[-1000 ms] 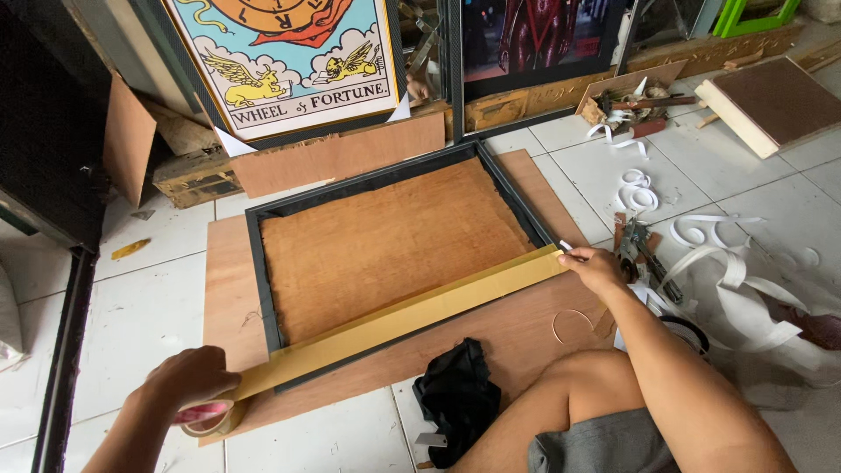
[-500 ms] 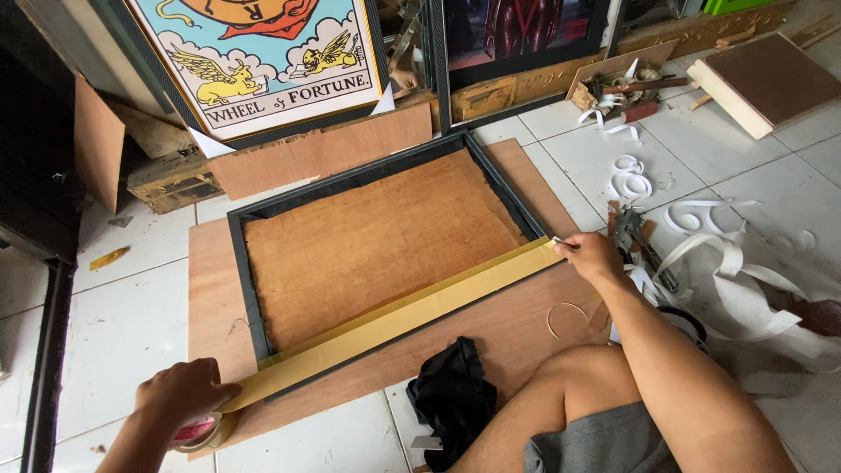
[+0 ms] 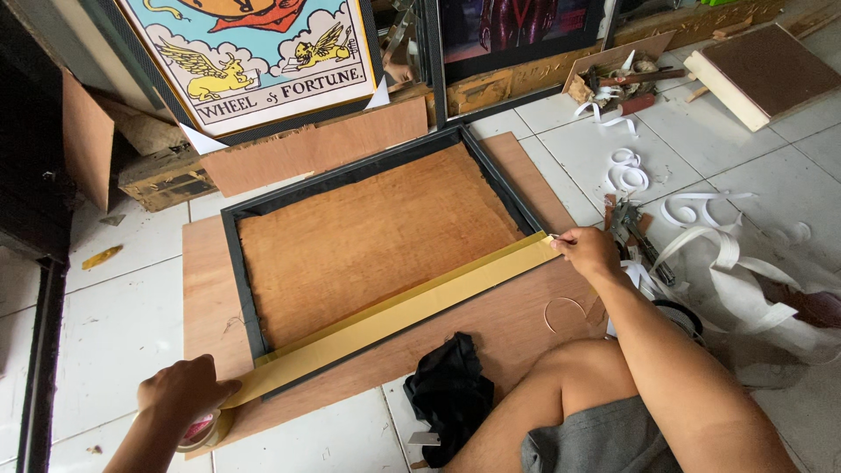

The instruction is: The person applies adhesive tape to the edges of a picture frame using a roll of tape and a cloth to press it down.

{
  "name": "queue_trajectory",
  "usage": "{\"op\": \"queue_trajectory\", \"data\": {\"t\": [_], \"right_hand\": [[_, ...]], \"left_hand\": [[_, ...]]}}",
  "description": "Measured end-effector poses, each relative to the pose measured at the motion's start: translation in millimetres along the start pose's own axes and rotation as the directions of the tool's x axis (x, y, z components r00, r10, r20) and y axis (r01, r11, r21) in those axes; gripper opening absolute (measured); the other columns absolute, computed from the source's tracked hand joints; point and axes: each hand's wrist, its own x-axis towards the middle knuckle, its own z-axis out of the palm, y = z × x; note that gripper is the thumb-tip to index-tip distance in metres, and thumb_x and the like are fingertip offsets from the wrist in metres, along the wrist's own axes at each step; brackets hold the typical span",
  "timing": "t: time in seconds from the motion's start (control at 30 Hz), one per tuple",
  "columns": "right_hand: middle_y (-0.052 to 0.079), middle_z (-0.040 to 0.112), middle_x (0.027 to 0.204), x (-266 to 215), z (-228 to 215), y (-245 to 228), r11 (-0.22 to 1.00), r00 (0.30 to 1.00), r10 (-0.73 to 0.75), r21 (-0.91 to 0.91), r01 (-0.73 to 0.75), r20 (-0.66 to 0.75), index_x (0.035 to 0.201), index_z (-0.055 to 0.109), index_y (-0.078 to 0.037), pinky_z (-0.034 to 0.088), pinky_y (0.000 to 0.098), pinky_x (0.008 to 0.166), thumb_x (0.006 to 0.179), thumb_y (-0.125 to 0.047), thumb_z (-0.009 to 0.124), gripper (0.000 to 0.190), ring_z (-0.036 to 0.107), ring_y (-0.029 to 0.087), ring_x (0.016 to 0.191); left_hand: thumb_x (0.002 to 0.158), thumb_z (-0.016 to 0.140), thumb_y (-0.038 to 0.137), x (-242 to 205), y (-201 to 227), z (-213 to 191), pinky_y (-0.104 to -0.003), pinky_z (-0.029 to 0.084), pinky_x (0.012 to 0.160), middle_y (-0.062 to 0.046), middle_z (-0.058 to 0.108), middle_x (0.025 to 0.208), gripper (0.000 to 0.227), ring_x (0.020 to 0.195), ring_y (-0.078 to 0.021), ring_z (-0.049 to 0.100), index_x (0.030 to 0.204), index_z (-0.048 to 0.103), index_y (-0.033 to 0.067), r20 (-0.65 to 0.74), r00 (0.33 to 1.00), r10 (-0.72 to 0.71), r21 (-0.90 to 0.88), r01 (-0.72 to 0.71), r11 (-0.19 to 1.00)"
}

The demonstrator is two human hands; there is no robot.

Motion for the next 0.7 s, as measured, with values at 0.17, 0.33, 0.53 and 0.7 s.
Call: {"op": "queue_trajectory", "data": {"t": [0.17, 0.33, 0.53, 0.7], "right_hand": [[-0.001, 0.077, 0.077, -7, -4, -5, 0.996, 1.0, -0.002, 0.088, 0.004, -0.024, 0.107, 0.072, -0.018, 0.051, 0.0309, 0.065, 0.088, -0.029, 0.084, 0.026, 0.071, 0.014, 0.066], [0.009, 0.078, 0.099, 9, 8, 20, 0.954, 1.0, -0.003, 0.298, 0.005, -0.008, 0.118, 0.068, -0.011, 0.053, 0.0301, 0.049, 0.087, -0.013, 0.084, 0.036, 0.072, 0.018, 0.063], [0.008, 0.078, 0.097, -3, -9, -9, 0.947, 0.987, 0.158, 0.277, -0.162, 0.038, 0.113, 0.068, -0.012, 0.051, 0.0282, 0.045, 0.09, -0.019, 0.083, 0.028, 0.071, 0.016, 0.067], [0.008, 0.079, 0.099, -5, -15, -29, 0.966, 0.976, 0.215, -0.14, -0.216, -0.024, 0.098, 0.078, -0.024, 0.054, 0.045, 0.068, 0.085, -0.071, 0.068, 0.051, 0.073, 0.036, 0.094]], "left_hand": [[0.086, 0.053, 0.071, -8, 2, -5, -0.037, 0.053, 0.098, 0.001, 0.074, 0.129, 0.06, 0.122, -0.0214, 0.07, 0.127, 0.065, 0.0289, 0.033, 0.999, -0.009, 0.002, 0.009, 1.0], [0.087, 0.053, 0.073, -7, 1, -1, -0.039, 0.054, 0.099, 0.001, 0.073, 0.132, 0.062, 0.124, -0.0217, 0.07, 0.129, 0.065, 0.0287, 0.037, 0.999, -0.009, 0.003, 0.009, 1.0], [0.087, 0.052, 0.073, -12, 2, -9, -0.038, 0.053, 0.098, 0.003, 0.074, 0.13, 0.062, 0.123, -0.0201, 0.07, 0.128, 0.065, 0.029, 0.07, 0.997, -0.021, -0.008, 0.022, 1.0], [0.084, 0.055, 0.073, -10, 4, -7, -0.038, 0.054, 0.097, 0.003, 0.074, 0.132, 0.063, 0.124, -0.021, 0.069, 0.128, 0.067, 0.0285, 0.06, 0.998, -0.032, 0.009, 0.031, 0.999]]}}
